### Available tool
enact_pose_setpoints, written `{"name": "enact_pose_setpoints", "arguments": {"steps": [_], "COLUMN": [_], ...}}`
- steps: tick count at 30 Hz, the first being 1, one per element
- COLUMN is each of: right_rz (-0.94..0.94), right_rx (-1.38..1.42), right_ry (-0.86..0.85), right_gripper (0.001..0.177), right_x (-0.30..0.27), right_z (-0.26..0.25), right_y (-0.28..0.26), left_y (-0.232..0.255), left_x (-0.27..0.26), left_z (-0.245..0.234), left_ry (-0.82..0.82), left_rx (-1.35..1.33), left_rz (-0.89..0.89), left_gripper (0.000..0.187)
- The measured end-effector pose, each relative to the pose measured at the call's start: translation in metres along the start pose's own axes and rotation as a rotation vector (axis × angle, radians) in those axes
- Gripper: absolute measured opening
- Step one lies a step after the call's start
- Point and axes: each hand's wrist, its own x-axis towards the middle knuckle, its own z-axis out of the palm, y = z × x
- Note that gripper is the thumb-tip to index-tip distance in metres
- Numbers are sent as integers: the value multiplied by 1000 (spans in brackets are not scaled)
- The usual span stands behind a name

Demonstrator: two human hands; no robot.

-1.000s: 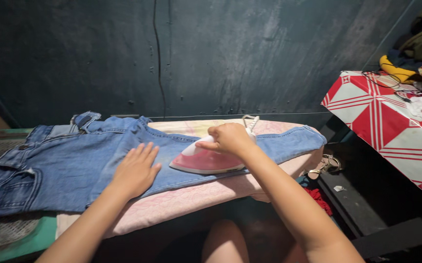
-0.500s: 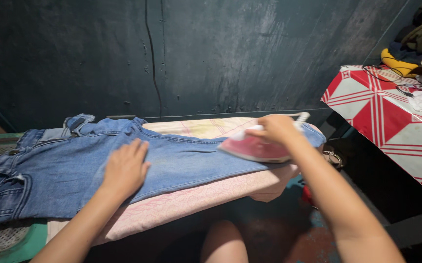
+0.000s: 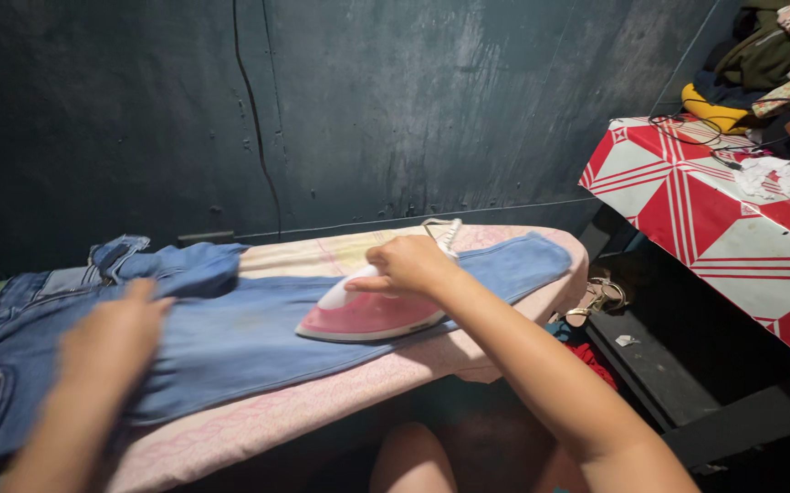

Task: The person irons a pair of light blue denim jeans on an ironing board. They repeatedly smooth the fabric with one hand while moving a pink and white iron over the legs and waistband, flipping and repositioning the jeans to cover different areas.

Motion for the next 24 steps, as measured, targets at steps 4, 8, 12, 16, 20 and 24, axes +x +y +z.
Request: {"name": "enact_pose_setpoints", "arguments": {"steps": [4, 8, 12, 16, 20, 24], "right_rz": [95, 168, 11, -28, 94, 382], "right_rx": [-36, -74, -11, 33, 15, -86], "right_ry": [-22, -14, 115, 69, -81, -113], "right_gripper": [69, 69, 67, 68, 65, 63], "right_x": [-13, -11, 0, 5, -4, -34], "right_z": [-5, -6, 5, 12, 9, -13], "right_y": [32, 43, 17, 0, 45, 108], "left_y": [-29, -7, 64, 100, 87, 84], "left_x": [9, 4, -2, -6, -4, -4], "left_z": [-24, -8, 38, 81, 96, 100], "left_ry": [-10, 256, 392, 232, 137, 142], "left_rx": [121, 98, -135, -150, 64, 93], "left_rz": [-68, 153, 557, 632, 555, 545], "left_gripper": [48, 42, 29, 49, 60, 60]}}
